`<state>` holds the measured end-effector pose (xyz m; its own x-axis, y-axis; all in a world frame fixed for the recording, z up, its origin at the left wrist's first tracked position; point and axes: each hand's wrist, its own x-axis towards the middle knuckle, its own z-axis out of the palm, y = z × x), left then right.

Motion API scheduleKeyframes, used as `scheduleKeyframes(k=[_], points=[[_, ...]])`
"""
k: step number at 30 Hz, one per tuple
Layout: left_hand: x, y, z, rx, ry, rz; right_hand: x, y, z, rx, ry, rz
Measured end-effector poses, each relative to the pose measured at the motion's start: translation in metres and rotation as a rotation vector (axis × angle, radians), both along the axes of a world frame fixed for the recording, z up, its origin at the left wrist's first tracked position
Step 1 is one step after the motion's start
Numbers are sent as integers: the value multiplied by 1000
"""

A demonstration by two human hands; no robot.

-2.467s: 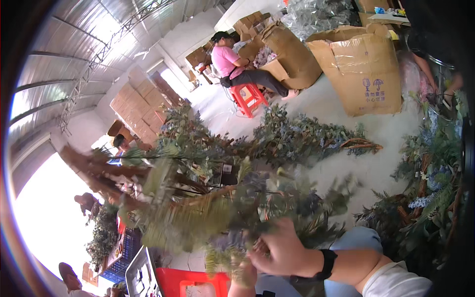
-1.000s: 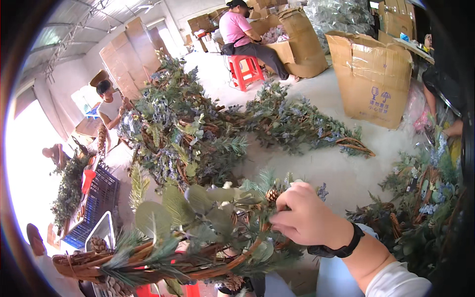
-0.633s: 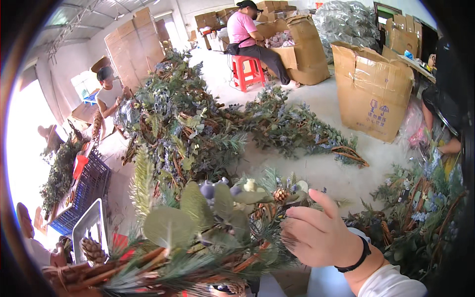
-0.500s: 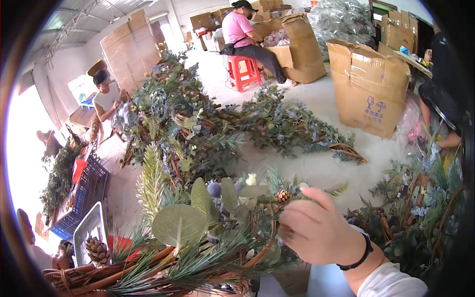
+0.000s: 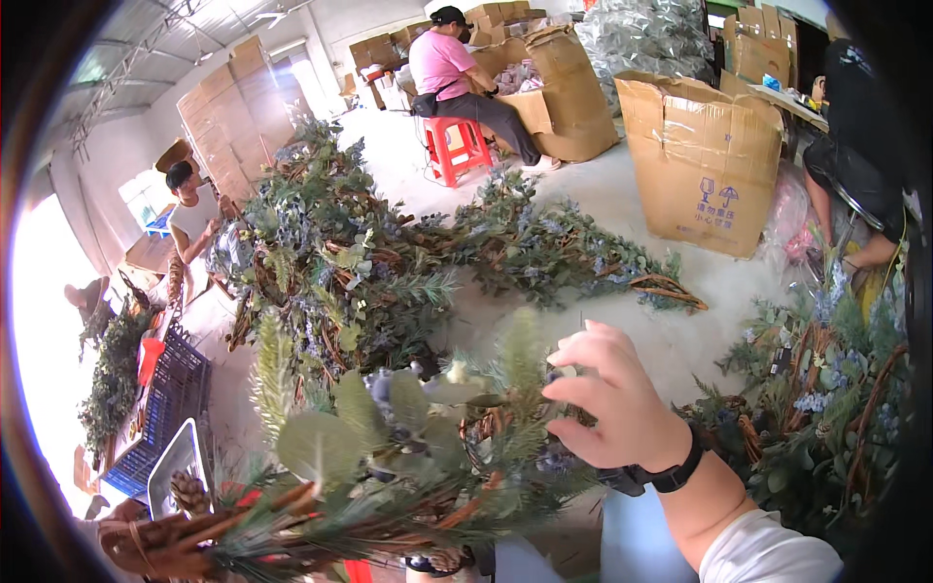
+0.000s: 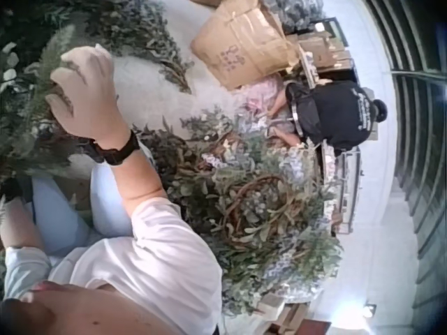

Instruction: Assembling decorative artificial flower and leaf garlands by hand.

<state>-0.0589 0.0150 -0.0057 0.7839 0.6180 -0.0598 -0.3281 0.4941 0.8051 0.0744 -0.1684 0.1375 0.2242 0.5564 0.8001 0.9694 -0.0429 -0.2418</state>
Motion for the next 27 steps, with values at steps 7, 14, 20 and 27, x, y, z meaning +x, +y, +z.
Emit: scheduleKeyframes(k=[7,14,20,27], points=[[2,7,3,37,31,-4,-20,15,-16,-232,-102,177],[-3,25,8,74,55,8,-14,11,3,-306,-340,118],[-11,32,3,55,38,57,-13,21,28,-394,-742,305],[-23,42,-3,38,31,132,14,30,20,-327,-791,493]])
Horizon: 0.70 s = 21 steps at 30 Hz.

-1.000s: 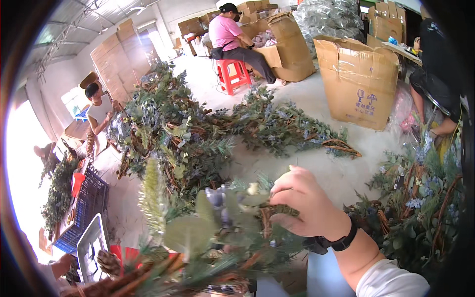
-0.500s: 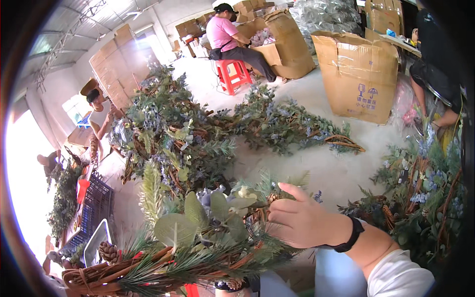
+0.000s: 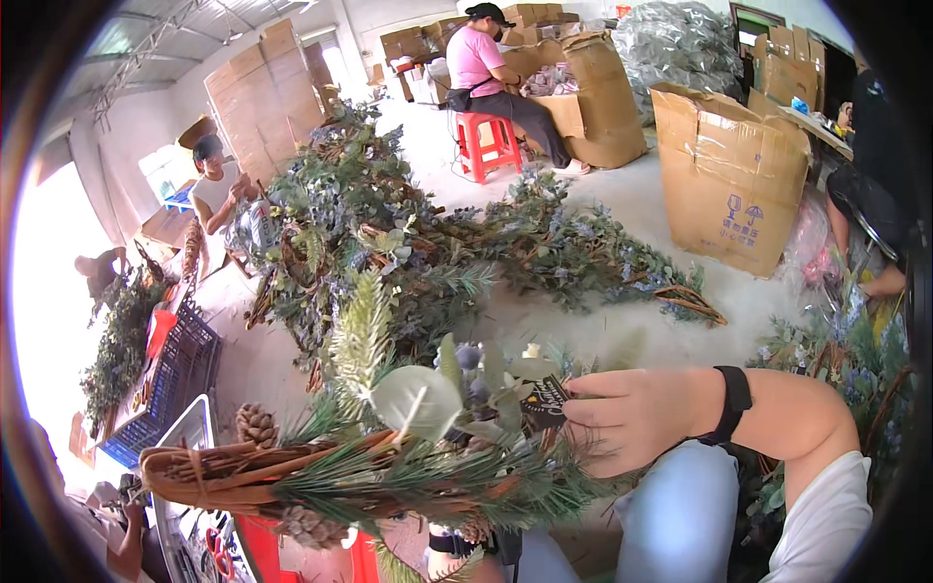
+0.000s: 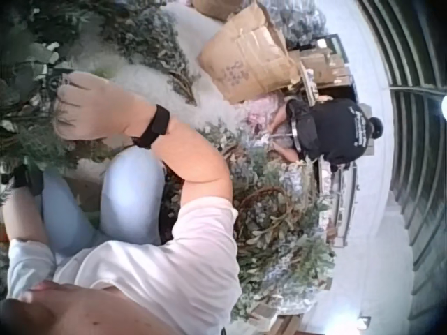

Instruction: Assembling decorative artificial flower and leaf garlands by hand.

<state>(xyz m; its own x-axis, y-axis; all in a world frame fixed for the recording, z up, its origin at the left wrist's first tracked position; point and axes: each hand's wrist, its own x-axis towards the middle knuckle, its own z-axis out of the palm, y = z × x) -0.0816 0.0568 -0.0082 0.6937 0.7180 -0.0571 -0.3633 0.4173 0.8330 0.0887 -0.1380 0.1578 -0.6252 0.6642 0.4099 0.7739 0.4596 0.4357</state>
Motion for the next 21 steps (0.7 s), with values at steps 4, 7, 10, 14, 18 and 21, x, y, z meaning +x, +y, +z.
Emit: scheduleKeyframes(k=[4,7,10,14,18,21], points=[[-2,0,-2,-7,-21,11,-1,-1,-24,-36,42,-104],[-1,0,-3,-19,-39,27,5,3,-32,49,36,-141],[-8,-1,-7,-30,-43,59,0,4,-26,51,119,-171],[-17,0,-13,-50,-42,98,-24,24,5,-127,269,-190],[-28,-7,-21,-82,-40,152,-37,25,33,-777,469,-697],[-35,-9,-25,-89,-35,177,-22,29,26,-818,436,-561]])
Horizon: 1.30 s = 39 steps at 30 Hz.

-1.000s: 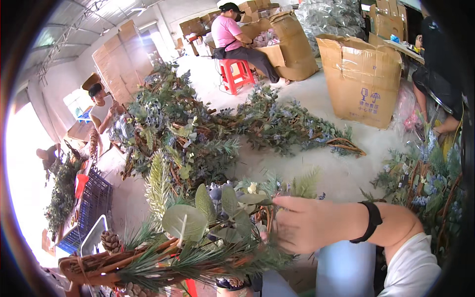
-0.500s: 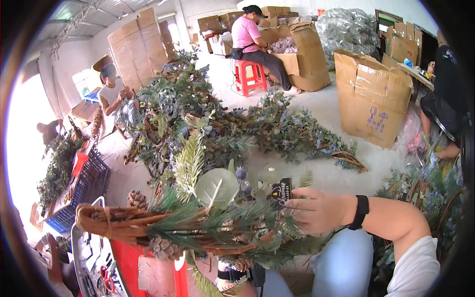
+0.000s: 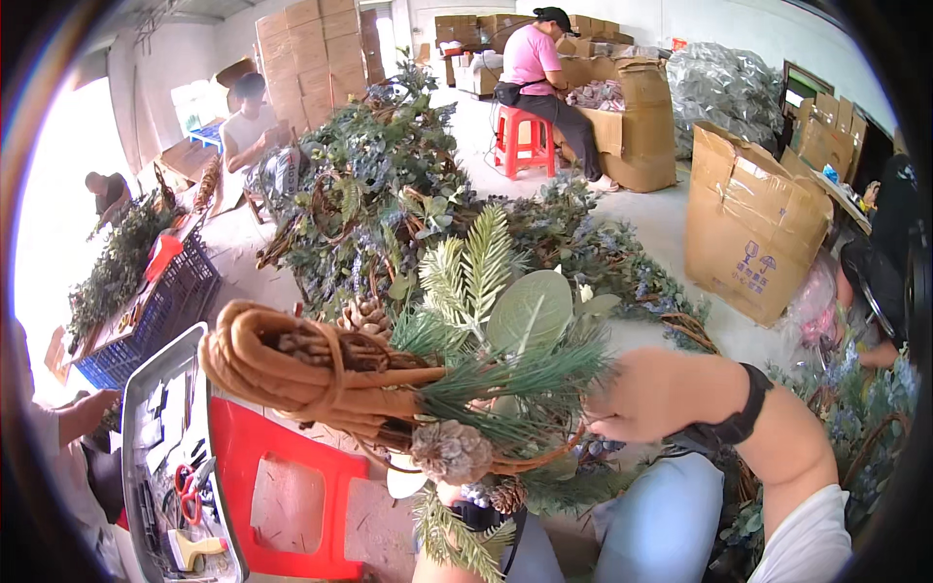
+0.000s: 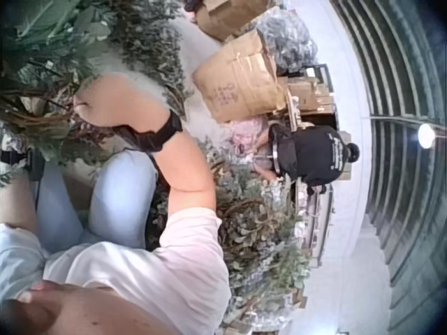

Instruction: Assembling decorative artificial flower and leaf garlands by hand.

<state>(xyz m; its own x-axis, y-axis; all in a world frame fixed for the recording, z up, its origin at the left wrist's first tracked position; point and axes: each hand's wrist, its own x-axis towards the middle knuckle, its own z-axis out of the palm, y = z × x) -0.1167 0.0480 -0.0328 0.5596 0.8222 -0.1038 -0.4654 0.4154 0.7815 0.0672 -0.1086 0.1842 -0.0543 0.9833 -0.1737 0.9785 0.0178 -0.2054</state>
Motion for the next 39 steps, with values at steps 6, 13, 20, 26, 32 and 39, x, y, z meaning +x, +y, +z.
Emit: scheduleKeyframes(k=[6,13,20,26,32,39], points=[[-1,-1,1,11,4,16,3,0,-14,390,-14,-25],[-7,-1,-8,-1,19,75,-58,-24,-70,980,-237,-267],[1,-9,-6,21,60,28,-88,-31,-123,732,-153,-261],[-1,-7,-5,45,89,73,-32,-47,-66,666,-72,-231],[-3,-13,-5,46,101,80,-3,-32,-45,571,97,-250],[21,-4,47,152,126,6,-17,-13,-94,452,634,-10]])
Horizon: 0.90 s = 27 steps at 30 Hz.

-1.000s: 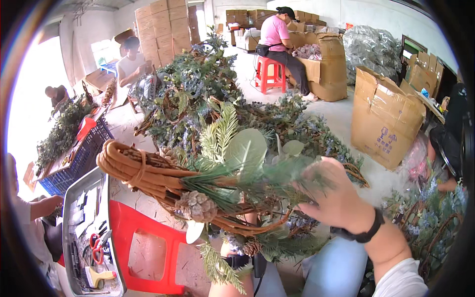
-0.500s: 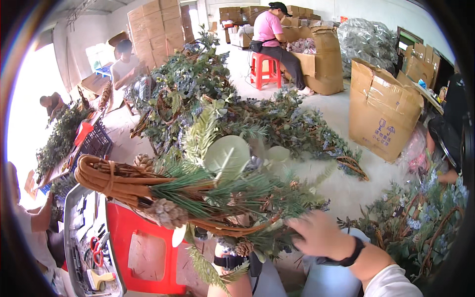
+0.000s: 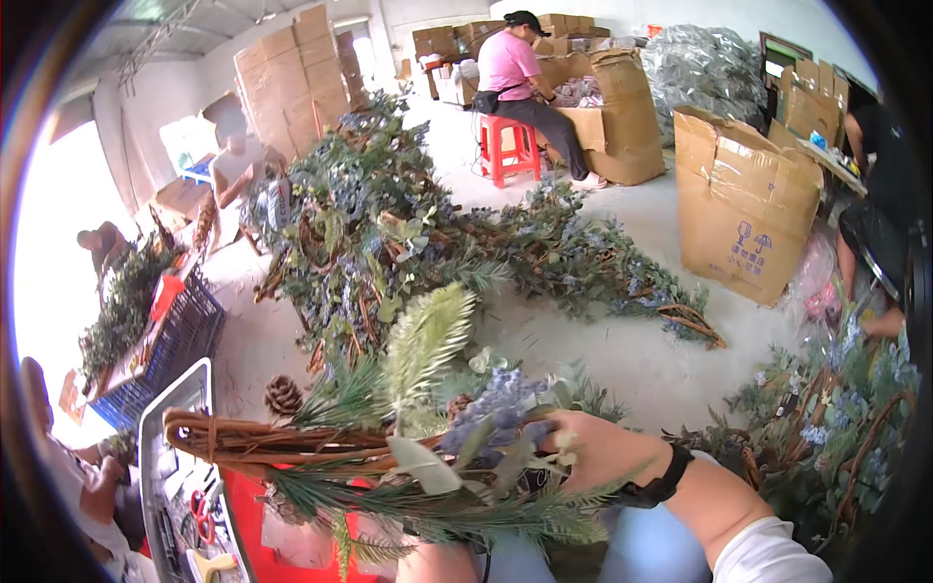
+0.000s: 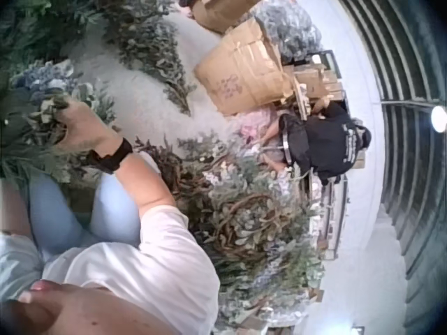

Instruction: Assembling decorative artificial flower and leaf garlands by hand.

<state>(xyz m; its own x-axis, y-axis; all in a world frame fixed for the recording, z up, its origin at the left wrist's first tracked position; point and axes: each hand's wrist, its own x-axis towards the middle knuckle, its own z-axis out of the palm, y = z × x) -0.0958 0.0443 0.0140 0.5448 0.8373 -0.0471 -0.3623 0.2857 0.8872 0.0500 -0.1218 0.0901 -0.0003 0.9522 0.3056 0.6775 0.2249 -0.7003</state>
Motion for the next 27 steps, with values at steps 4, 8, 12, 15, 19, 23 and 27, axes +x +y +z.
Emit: scheduleKeyframes(k=[4,8,12,15,19,23,27], points=[[5,4,-8,98,60,-57,8,-9,-13,153,-78,-179],[17,14,-1,163,112,-105,20,-5,-11,247,-39,-366],[52,-38,32,350,73,-1,24,-52,0,292,394,-732],[42,-57,42,558,295,-343,33,-15,-1,343,567,-621],[57,-91,34,1017,459,-474,43,-23,-12,204,361,-863],[58,-92,43,1168,234,-369,51,-44,5,128,1110,-613],[42,-96,54,1373,268,-365,31,-71,54,382,1159,-602]])
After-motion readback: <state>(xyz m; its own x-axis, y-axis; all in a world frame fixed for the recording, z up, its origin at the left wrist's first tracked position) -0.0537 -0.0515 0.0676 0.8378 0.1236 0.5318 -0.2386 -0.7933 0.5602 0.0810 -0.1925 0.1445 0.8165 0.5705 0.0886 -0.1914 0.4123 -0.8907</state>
